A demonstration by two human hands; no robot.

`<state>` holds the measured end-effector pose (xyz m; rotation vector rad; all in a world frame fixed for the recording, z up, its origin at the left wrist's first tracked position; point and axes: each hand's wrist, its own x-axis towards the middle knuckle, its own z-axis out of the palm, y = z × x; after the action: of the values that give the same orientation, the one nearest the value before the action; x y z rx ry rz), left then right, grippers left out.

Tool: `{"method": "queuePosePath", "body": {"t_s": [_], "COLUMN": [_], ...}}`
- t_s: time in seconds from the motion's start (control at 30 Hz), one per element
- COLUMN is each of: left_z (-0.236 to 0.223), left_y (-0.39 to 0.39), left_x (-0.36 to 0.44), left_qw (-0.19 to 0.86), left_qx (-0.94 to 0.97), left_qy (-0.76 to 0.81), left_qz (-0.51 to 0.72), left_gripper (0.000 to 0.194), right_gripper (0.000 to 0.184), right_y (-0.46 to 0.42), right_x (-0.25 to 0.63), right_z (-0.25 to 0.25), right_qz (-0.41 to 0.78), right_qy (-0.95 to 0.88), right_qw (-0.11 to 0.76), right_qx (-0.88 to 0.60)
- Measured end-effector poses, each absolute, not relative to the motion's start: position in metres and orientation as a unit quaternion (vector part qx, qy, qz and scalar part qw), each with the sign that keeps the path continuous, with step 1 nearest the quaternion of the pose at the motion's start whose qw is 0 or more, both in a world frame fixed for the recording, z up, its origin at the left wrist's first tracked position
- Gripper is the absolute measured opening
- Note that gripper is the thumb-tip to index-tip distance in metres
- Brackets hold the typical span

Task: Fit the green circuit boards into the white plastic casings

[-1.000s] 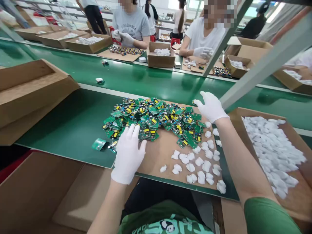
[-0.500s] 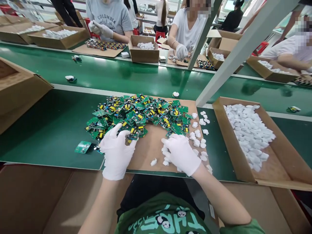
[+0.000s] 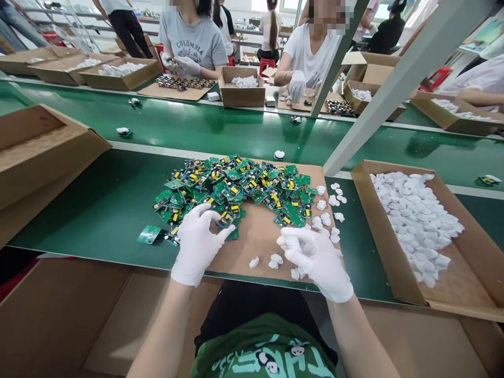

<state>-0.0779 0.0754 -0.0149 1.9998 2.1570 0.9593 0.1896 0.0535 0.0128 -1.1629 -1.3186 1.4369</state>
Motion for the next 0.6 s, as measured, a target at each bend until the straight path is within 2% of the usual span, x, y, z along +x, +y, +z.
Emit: {"method": "queuePosePath", "body": {"t_s": [0.13,0.27,0.37,0.5,0.6], "left_z": [-0.002,0.020,0.027,0.017,0.007], "left_y": [0.072,0.052,0.031,0.012,0.007], "left_x": [-0.070,-0.045,-0.019,0.009,0.021], "left_qw": [0.126,0.375,0.527,0.594,0.631], "left_qx": [0.541,0.430,0.386,0.376,0.394], "left_qy": [0.680,0.549,0.484,0.476,0.440], "left_qz": [0.478,0.611,0.582,0.529,0.502], "left_gripper": [0.025,0.029,0.032,0.044,0.046], "right_gripper": [0.032,0.031,0.024,0.019,0.021], "right_y": [0.047,0.041,0.036,0.025,0.017], "right_x": [0.188,0.185,0.185,0.187,0.182], "right_z": [0.013,0.014,0.012,0.013,0.016], "right_qz": [0.556,0.553,0.536,0.538,0.570], "right_qy": [-0.501,-0.478,-0.490,-0.497,-0.473], "right_qw": [0.465,0.509,0.525,0.536,0.537], "right_qx": [-0.473,-0.454,-0.444,-0.421,-0.404]}}
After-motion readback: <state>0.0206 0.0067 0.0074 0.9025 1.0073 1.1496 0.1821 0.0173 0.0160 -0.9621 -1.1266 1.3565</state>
